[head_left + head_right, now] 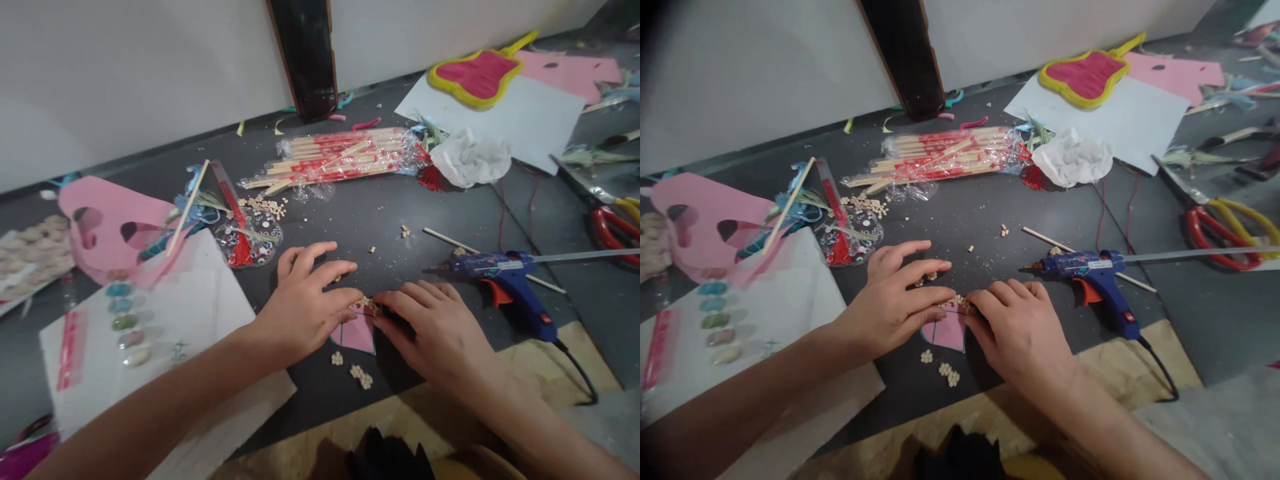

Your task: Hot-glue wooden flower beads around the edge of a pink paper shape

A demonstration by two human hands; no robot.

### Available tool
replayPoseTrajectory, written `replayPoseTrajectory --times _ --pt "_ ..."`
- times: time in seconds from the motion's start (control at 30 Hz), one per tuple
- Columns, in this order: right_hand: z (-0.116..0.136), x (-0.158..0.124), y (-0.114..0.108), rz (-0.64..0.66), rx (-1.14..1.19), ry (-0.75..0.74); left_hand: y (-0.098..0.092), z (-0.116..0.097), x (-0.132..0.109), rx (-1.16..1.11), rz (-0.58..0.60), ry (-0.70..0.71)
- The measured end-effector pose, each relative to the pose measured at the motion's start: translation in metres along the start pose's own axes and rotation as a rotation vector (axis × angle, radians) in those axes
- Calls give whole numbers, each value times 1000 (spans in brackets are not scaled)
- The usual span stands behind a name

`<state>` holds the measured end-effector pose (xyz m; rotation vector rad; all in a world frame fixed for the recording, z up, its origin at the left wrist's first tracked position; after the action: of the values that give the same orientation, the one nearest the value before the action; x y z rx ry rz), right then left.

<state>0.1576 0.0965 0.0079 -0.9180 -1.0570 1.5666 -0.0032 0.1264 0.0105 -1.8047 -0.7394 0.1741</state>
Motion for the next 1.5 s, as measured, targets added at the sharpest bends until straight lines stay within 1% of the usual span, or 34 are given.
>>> replayPoseTrajectory --times 0.1,0.23,0.37,0.47,0.63,0.73,0.8,0.87,0.93,1.0,1.1,1.23,1.4,1.5 --pt "0 0 0 -12 -11 -10 -7 1 -1 51 -13 7" --pt "-1 0 -1 -28 -4 -16 -22 0 -9 140 -30 1" --pt "-1 -1 0 -49 -8 -36 -31 -13 -24 170 -18 -18" --pt "-2 -1 1 -48 -11 -39 -29 -30 -35 172 -29 -46" --pt "-4 -1 1 -47 17 -43 -15 -56 -50 174 -32 -87" --pt "-6 -3 -5 -60 50 -47 -8 -67 -55 177 -27 -77" --pt "-6 -8 -13 -104 60 -67 -4 -72 -56 190 -21 -52" --pt "-3 -17 -21 -149 68 -98 -2 -74 -58 214 -23 -48" --pt "3 -30 -26 -184 80 -137 0 -73 -60 237 -34 -75" --pt "10 -44 -23 -186 73 -177 2 -72 -62 247 -42 -105" --pt "19 -58 -13 -179 41 -236 3 -72 -64 249 -38 -135" --pt "25 -64 -2 -200 -9 -267 -3 -68 -59 283 -8 -180" --pt "25 -63 5 -201 -66 -256 -13 -65 -53 340 -7 -180" --pt "24 -64 7 -202 -67 -248 -13 -66 -55 328 -11 -186"
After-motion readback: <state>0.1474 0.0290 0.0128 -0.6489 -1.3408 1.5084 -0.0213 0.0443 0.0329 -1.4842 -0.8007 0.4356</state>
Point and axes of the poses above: each hand's wrist, its own x-axis towards the middle knuckle, its own y-axis out of the palm, z = x × y, the point moved 5 cm from there along x, towards the middle knuckle, and after that the axes turned 13 degrees about y, right-handed, at the moved point
